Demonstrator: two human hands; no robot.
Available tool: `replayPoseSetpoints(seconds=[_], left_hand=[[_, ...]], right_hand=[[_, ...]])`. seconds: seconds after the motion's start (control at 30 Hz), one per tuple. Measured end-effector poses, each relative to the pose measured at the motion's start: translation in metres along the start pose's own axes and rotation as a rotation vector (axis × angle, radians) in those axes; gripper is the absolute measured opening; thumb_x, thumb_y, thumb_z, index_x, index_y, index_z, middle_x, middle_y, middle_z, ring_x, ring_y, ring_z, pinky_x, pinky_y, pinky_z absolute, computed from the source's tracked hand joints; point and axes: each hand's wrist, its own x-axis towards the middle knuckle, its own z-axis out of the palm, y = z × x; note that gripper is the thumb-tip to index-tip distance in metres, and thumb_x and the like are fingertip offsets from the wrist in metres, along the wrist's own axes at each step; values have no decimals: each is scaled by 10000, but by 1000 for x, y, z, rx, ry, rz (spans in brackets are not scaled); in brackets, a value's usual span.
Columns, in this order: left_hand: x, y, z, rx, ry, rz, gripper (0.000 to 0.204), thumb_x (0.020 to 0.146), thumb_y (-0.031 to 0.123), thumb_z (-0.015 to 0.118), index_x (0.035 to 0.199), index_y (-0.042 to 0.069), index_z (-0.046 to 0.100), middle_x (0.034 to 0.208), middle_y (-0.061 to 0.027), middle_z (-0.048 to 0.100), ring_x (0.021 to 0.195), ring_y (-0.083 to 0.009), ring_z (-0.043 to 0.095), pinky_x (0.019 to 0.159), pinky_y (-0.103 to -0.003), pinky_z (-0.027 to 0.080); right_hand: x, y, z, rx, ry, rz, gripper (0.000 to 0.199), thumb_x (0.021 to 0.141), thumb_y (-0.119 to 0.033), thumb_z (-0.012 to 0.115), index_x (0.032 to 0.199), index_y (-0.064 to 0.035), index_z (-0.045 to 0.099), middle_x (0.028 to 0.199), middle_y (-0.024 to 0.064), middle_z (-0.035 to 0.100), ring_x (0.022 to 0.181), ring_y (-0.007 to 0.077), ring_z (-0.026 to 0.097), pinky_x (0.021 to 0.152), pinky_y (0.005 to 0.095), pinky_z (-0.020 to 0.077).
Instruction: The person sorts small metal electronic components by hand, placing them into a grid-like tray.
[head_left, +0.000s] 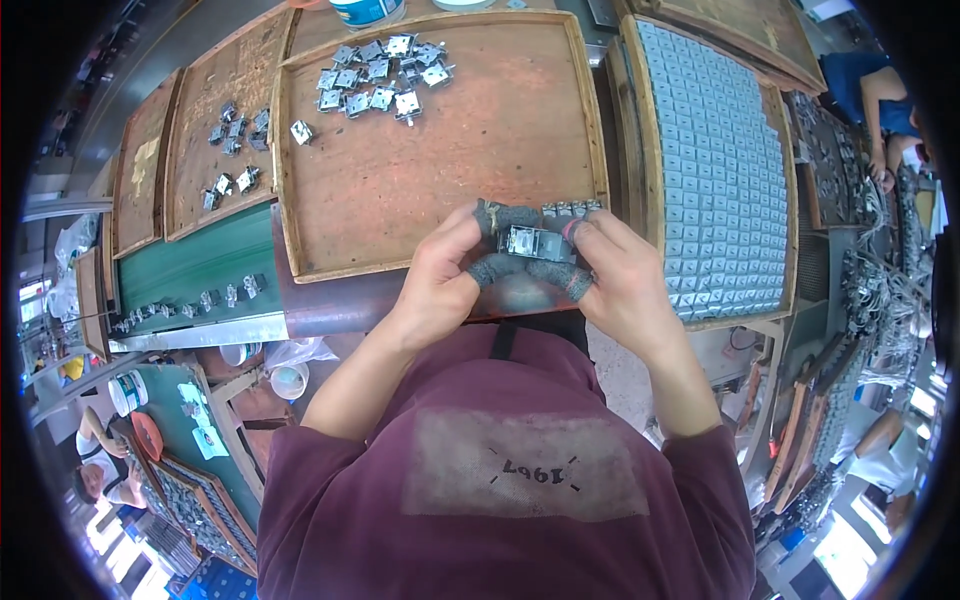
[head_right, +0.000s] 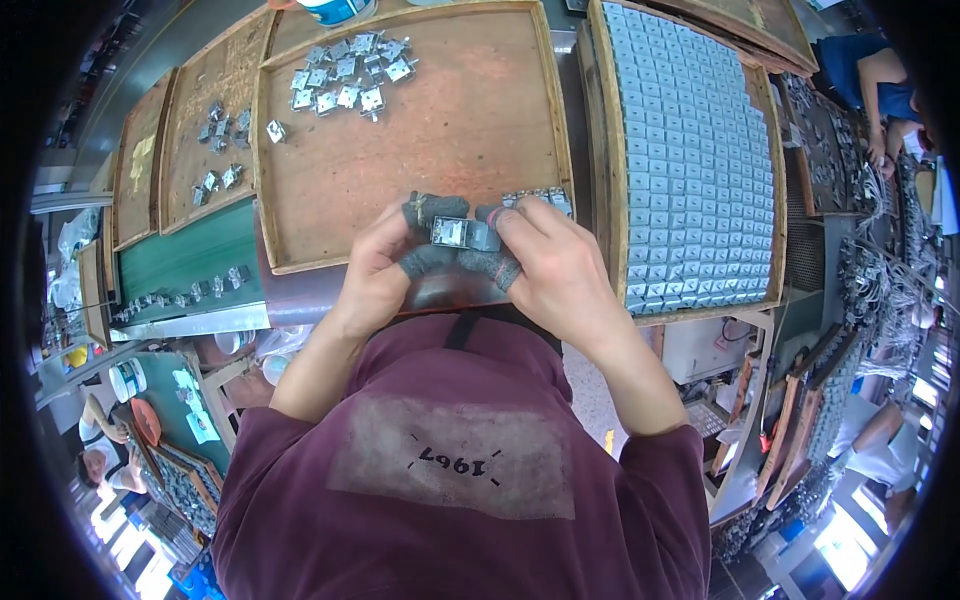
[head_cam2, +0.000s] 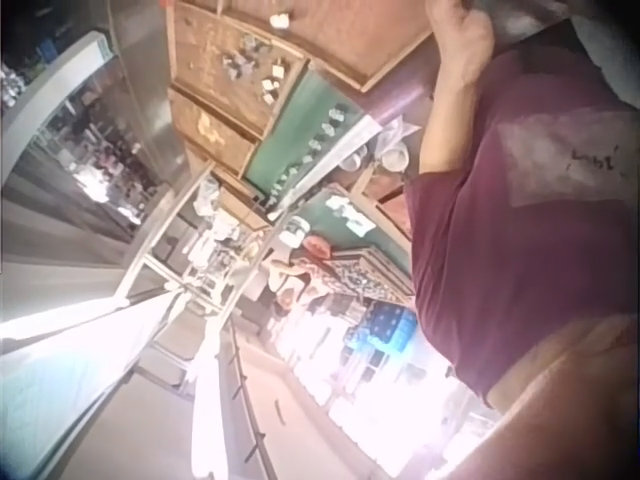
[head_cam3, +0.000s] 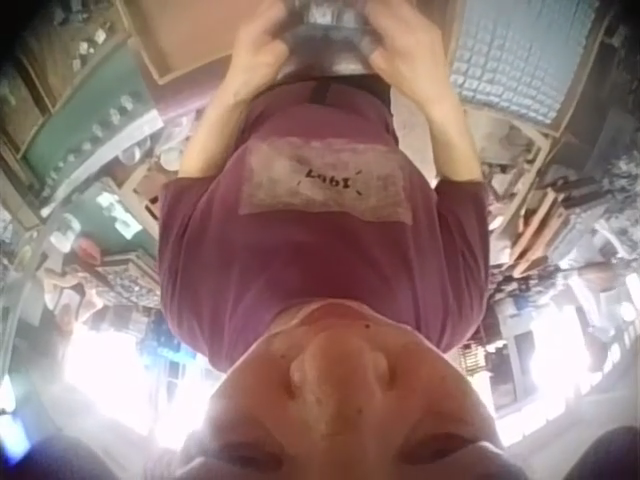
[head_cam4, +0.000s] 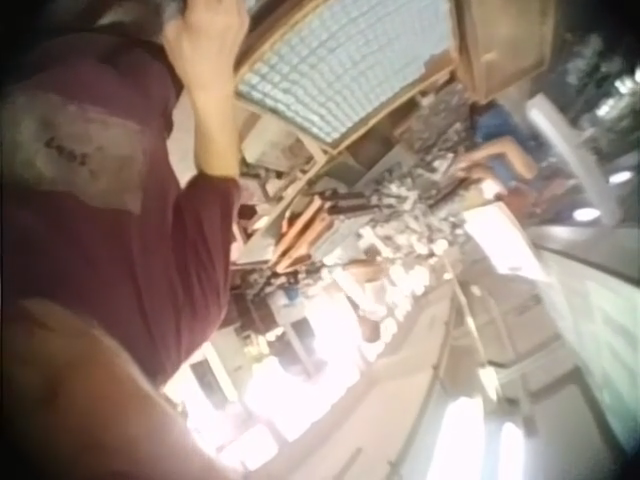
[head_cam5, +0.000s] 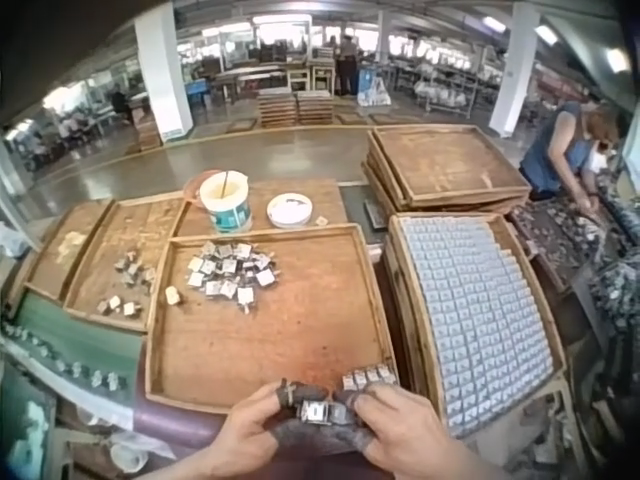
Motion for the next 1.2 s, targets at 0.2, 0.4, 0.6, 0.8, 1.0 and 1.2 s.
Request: replayPoseSetpoints(seconds=[0.2, 0.4, 0.6, 0.8, 1.0, 1.2], left_hand=[[3, -2, 16, 145, 65, -2, 417, 871, -87, 574, 1284, -29, 567, 1251, -82, 530, 1170, -188, 554, 986, -314, 460], [7, -14, 12, -108, 63, -127, 475, 869, -105, 569, 1334, -14, 538, 1270, -82, 514, 1178, -188, 548, 987, -305, 455], [7, 0, 25, 273, 66, 64, 631, 795, -62, 640, 1399, -7, 467, 1267, -128, 501, 1184, -226, 539, 964, -301, 457], [17, -21, 28, 494, 219, 263, 717, 669, 31, 729, 1347, -22, 504, 1217, -211, 524, 1135, -371, 541, 972, -407, 453], [20, -25, 27, 419, 59, 339, 724, 635, 176, 814, 1288, -8, 561, 1176, -195, 618, 980, -353, 631, 855, -407, 510], [28, -27, 37, 577, 125, 567, 675, 636, 198, 795, 1247, -6, 592, 1048, -170, 655, 860, -344, 653, 776, -406, 536]], right_hand=[[-5, 12, 19, -145, 57, -61, 318, 653, 32, 705, 961, 20, 625, 870, 138, 587, 782, 347, 625, 655, 419, 517], [-7, 17, 14, -70, -10, -18, 328, 643, 64, 618, 968, 22, 629, 855, 141, 581, 817, 326, 617, 682, 406, 523], [-9, 17, 24, -126, 37, -2, 284, 699, 23, 657, 980, 38, 625, 847, 152, 580, 799, 338, 627, 675, 413, 521], [-5, 11, 23, -16, 42, 87, 287, 763, -87, 702, 1002, 46, 617, 903, 169, 602, 817, 354, 629, 692, 425, 518], [-4, 31, 15, 392, -251, 310, 411, 763, -342, 762, 968, -4, 650, 853, 194, 654, 791, 369, 646, 694, 416, 504], [-13, 35, 15, 345, -211, 307, 422, 782, -373, 742, 978, -12, 648, 845, 186, 667, 805, 369, 650, 699, 427, 507]])
